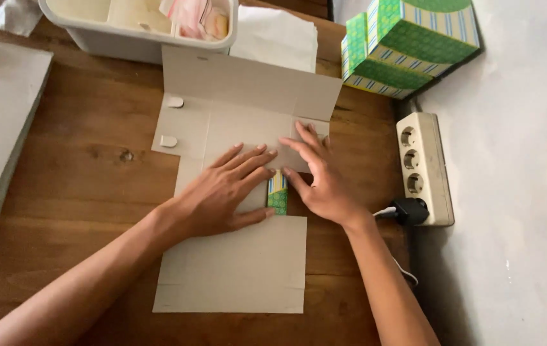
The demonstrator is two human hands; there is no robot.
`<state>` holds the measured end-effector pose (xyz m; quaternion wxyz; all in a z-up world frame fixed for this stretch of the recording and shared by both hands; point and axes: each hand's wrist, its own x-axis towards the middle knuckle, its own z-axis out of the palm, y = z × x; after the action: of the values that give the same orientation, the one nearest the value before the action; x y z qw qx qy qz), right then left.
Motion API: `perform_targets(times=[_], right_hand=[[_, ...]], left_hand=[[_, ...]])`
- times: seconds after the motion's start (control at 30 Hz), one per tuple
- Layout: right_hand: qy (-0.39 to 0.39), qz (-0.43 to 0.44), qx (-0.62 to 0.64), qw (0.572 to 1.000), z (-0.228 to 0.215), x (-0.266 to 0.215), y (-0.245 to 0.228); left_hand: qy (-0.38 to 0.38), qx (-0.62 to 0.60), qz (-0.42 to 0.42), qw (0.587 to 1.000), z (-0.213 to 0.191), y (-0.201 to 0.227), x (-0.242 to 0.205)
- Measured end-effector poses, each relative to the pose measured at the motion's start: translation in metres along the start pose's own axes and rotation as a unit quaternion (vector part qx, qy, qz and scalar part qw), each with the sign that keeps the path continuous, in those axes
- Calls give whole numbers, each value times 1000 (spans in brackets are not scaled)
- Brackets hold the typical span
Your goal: The person folds a flat cardboard sheet along pre-scored lines to form a small box. They align edges, press down flaps, and tuck tabs into slots to secure the structure. The process is repeated for multiple identical boxes on a wooden table.
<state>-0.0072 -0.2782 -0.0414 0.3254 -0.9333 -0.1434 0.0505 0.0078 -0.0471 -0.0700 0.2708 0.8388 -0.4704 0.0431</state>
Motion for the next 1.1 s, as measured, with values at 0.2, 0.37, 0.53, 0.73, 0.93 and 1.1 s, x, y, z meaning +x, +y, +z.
perform_targets(times=[0.2, 0.37, 0.53, 0.73, 0.93, 1.1], right_hand=[[-37, -12, 17, 999, -4, -1, 7], [-66, -27, 8, 997, -5, -5, 22], [-89, -35, 9, 995, -11, -6, 19], [-123, -26, -2, 992, -13, -7, 19], [-127, -35, -5, 991, -12, -7, 19], [-134, -25, 18, 991, -16, -5, 16]], left_hand=[[11, -6, -4, 1000, 3, 0, 0], [-8, -8, -8, 1000, -1, 2, 1], [-14, -12, -10, 1000, -1, 1, 2], [-22, -14, -5, 1000, -4, 5, 4], [-29, -17, 0, 999, 0, 1, 2], [-22, -37, 12, 999, 3, 0, 0]])
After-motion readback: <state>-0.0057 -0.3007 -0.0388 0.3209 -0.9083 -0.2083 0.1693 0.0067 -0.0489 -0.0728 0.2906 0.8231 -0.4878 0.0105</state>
